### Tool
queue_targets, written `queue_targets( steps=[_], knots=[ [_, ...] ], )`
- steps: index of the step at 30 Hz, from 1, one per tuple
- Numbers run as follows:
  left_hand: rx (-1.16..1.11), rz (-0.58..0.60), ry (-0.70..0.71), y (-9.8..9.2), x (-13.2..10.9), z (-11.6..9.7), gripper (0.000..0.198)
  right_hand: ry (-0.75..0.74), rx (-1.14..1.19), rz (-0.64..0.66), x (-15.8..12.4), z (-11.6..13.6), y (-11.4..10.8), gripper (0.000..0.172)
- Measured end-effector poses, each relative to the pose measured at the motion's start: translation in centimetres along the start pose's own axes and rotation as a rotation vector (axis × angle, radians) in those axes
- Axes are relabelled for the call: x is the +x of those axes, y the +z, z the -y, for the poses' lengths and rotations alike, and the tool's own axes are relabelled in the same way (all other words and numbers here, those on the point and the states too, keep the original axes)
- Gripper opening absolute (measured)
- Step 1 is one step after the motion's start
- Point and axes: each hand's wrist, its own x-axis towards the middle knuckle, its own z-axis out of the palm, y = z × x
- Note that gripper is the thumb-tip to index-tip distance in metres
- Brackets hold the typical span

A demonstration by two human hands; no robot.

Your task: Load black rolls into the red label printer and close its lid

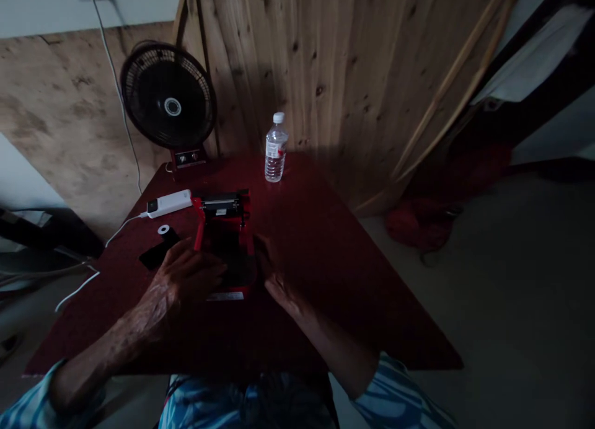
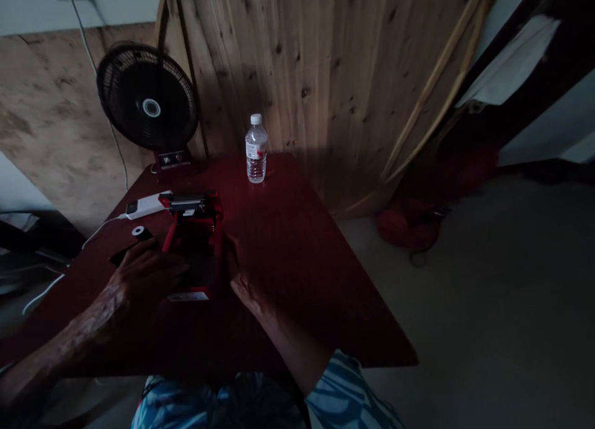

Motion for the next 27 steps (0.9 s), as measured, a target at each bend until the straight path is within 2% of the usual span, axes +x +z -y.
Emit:
queue_targets(
  steps=[4, 7, 9, 10, 13, 15, 19, 22, 25, 27],
  knots=[
    [0.044, -0.066, 0.053, 0.8, -1.4, -0.5, 0.031, 0.010, -0.102, -0.094, 1.0, 0.5, -0.4, 0.045],
    [0.060, -0.086, 0.052, 1.5, -2.1, -0.5, 0.035, -0.089, -0.163, -0.174, 3.9, 1.2, -0.7, 0.049],
    [0.054, -0.122, 0.034, 1.7, -2.2, -0.5, 0.034, -0.127, -0.165, -0.138, 6.3, 2.2, -0.8, 0.052],
    [0.047, -0.141, 0.033, 1.8, -2.2, -0.5, 0.033, -0.151, -0.172, -0.074, 7.4, 2.8, -0.8, 0.053],
    [0.028, -0.164, 0.028, 1.8, -2.0, -0.6, 0.031, -0.230, -0.213, -0.020, 9.0, 4.7, -0.7, 0.053],
    [0.024, -0.146, 0.021, 1.8, -2.0, -0.7, 0.032, -0.265, -0.231, -0.041, 8.4, 5.5, -0.5, 0.051],
    [0.009, -0.136, 0.023, 1.8, -2.2, -0.7, 0.035, -0.353, -0.314, -0.084, 4.6, 5.3, -0.4, 0.040],
    [-0.063, -0.178, 0.036, 1.8, -2.5, 0.0, 0.035, -0.472, -0.398, -0.022, 2.1, 4.3, -0.5, 0.035],
    [-0.104, -0.250, -0.090, 1.9, -2.5, 1.5, 0.034, -0.513, -0.414, 0.011, 1.0, 3.5, -0.7, 0.030],
    [-0.102, -0.247, -0.208, 2.1, -2.5, 2.6, 0.036, -0.513, -0.414, 0.015, 0.8, 3.2, -0.7, 0.028]
  ],
)
